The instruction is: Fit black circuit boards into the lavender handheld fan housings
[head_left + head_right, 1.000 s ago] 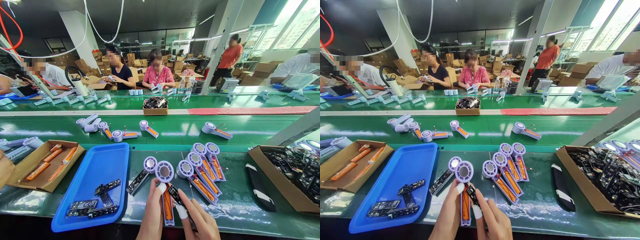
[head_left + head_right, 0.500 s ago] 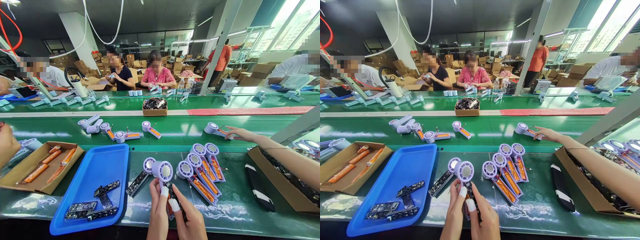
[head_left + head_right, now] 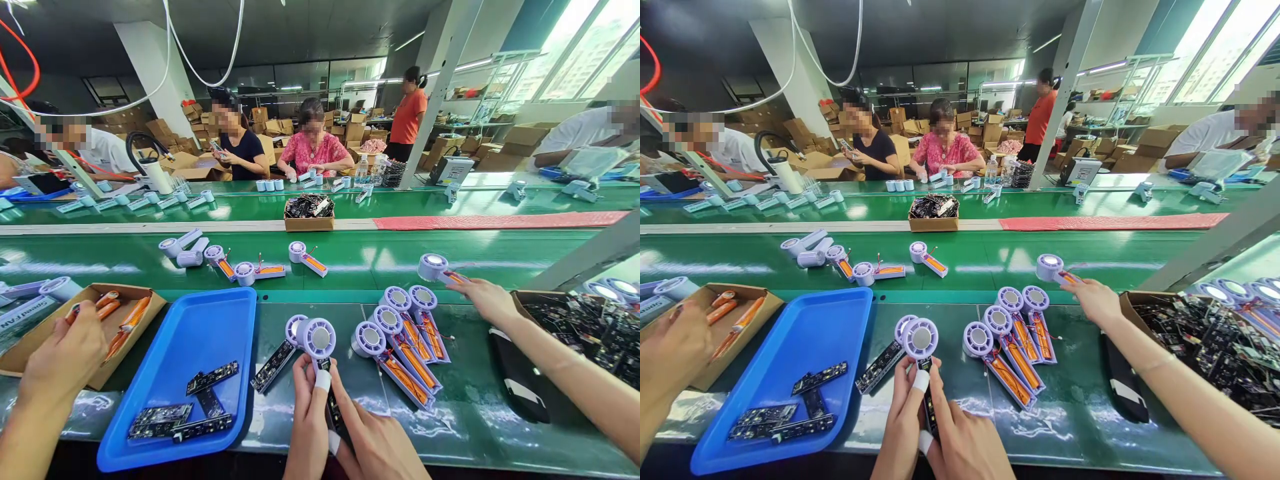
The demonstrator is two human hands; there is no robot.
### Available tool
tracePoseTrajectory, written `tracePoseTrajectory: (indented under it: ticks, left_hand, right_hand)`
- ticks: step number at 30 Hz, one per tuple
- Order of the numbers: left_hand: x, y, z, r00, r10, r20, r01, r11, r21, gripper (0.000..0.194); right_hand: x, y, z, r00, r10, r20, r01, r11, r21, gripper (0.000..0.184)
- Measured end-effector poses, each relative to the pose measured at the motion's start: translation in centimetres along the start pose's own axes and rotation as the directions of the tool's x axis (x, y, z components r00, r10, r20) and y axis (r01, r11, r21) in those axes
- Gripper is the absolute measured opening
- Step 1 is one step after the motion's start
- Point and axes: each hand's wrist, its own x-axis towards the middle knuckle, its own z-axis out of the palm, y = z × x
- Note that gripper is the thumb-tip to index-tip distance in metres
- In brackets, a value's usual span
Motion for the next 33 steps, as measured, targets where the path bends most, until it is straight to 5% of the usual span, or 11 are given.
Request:
tracePoseTrajectory:
  ticks: [4, 9, 13, 17, 21, 23, 24, 26, 27, 30, 33]
  left_hand:
    - [0.1, 0.3, -0.3, 0.998, -0.065, 0.018, 0.066, 0.996, -0.056, 0.041]
    - [0.2, 0.2, 0.0, 0.979, -0.175, 0.108, 0.197, 0.948, -0.251, 0.057]
    - [0.2, -0.2, 0.3, 0.987, -0.144, 0.077, 0.157, 0.966, -0.205, 0.056]
    - [0.1, 0.3, 0.6, 0.988, -0.154, 0.001, 0.154, 0.986, -0.067, 0.060]
    - [0.2, 2.0, -0.4, 0.999, -0.017, 0.036, 0.001, 0.916, 0.401, 0.040]
    - [0.7, 2.7, -1.9, 0.956, 0.264, 0.129, -0.283, 0.709, 0.646, 0.035]
    - [1.0, 2.9, -2.9, 0.894, 0.415, 0.172, -0.395, 0.544, 0.741, 0.034]
    - [1.8, 2.8, -5.1, 0.760, 0.610, 0.223, -0.424, 0.206, 0.882, 0.034]
    - [2.2, 2.6, -6.1, 0.732, 0.638, 0.239, -0.376, 0.086, 0.922, 0.034]
    - [2.7, 1.1, -8.5, 0.741, 0.588, 0.324, -0.338, -0.090, 0.937, 0.036]
    - [2.5, -0.9, -9.6, 0.677, 0.607, 0.415, -0.432, -0.128, 0.893, 0.035]
  right_hand:
    - [-0.1, 0.7, -0.2, 0.981, 0.067, 0.183, -0.139, 0.898, 0.418, 0.091]
    - [-0.6, 0.3, 1.0, 0.940, 0.230, 0.250, -0.318, 0.333, 0.888, 0.077]
    - [-0.8, -0.6, 2.6, 0.916, 0.336, 0.218, -0.290, 0.180, 0.940, 0.072]
    - [-0.9, -1.5, 3.7, 0.865, 0.477, 0.158, -0.288, 0.213, 0.934, 0.063]
    - [-1.2, -1.3, 3.9, 0.842, 0.528, 0.110, -0.309, 0.305, 0.901, 0.064]
    - [-1.4, -0.7, 3.7, 0.840, 0.533, 0.106, -0.349, 0.381, 0.856, 0.063]
    - [-1.5, -0.2, 3.6, 0.839, 0.533, 0.111, -0.375, 0.419, 0.827, 0.061]
    - [-1.5, 0.7, 3.4, 0.845, 0.521, 0.122, -0.426, 0.517, 0.743, 0.056]
    - [-1.5, 1.2, 3.3, 0.855, 0.507, 0.108, -0.439, 0.599, 0.670, 0.053]
    - [-1.3, 2.3, 2.6, 0.928, 0.373, -0.001, -0.356, 0.887, 0.292, 0.053]
    - [-1.2, 2.9, 1.6, 0.976, 0.214, -0.031, -0.213, 0.977, 0.017, 0.058]
